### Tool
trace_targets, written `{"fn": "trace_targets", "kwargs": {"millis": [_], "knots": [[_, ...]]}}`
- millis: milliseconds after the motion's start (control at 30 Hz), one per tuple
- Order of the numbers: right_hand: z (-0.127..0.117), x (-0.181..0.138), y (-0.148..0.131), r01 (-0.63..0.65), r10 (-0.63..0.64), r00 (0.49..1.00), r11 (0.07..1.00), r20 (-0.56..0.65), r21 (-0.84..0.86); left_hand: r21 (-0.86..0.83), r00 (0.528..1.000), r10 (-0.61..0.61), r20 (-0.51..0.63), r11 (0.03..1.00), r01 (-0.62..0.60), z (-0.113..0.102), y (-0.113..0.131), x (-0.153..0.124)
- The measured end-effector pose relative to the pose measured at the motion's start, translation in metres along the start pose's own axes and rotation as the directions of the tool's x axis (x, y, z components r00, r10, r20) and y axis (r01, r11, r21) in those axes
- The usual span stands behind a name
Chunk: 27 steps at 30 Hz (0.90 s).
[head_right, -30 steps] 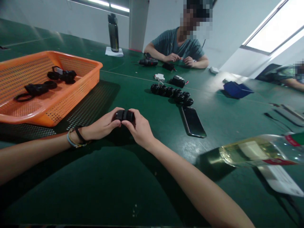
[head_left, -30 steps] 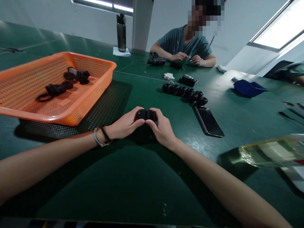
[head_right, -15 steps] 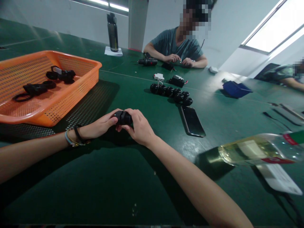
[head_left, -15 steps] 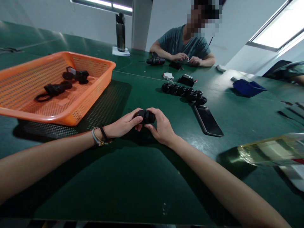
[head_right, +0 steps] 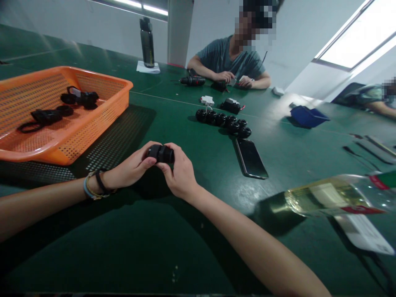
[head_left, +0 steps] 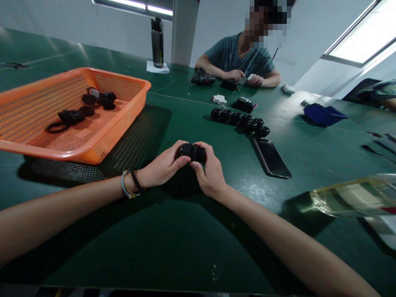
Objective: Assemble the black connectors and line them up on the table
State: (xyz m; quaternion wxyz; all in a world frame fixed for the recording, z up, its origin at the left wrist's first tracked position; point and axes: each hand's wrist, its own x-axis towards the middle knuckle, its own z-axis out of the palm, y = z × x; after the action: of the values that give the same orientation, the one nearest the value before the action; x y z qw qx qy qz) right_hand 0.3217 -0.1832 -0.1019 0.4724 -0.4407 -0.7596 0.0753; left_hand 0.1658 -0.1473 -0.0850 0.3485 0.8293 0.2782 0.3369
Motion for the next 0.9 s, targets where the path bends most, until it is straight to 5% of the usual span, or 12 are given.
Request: {"fn": "trace_targets", "kwargs": {"millis": [667, 900], "knots": [[0.005, -0.006, -0.019, -0.357, 0.357, 0.933, 0.897, 0.050, 0.262, 0.199, 0.999, 0.050, -0.012, 0.979, -0.046, -0.003, -0.002, -0.001], [0.005, -0.003, -0.013, -0.346, 0.340, 0.938, 0.918, 0.066, 0.195, 0.168, 1.000, 0.029, -0.002, 0.985, -0.028, -0.004, -0.005, 0.002]]}}
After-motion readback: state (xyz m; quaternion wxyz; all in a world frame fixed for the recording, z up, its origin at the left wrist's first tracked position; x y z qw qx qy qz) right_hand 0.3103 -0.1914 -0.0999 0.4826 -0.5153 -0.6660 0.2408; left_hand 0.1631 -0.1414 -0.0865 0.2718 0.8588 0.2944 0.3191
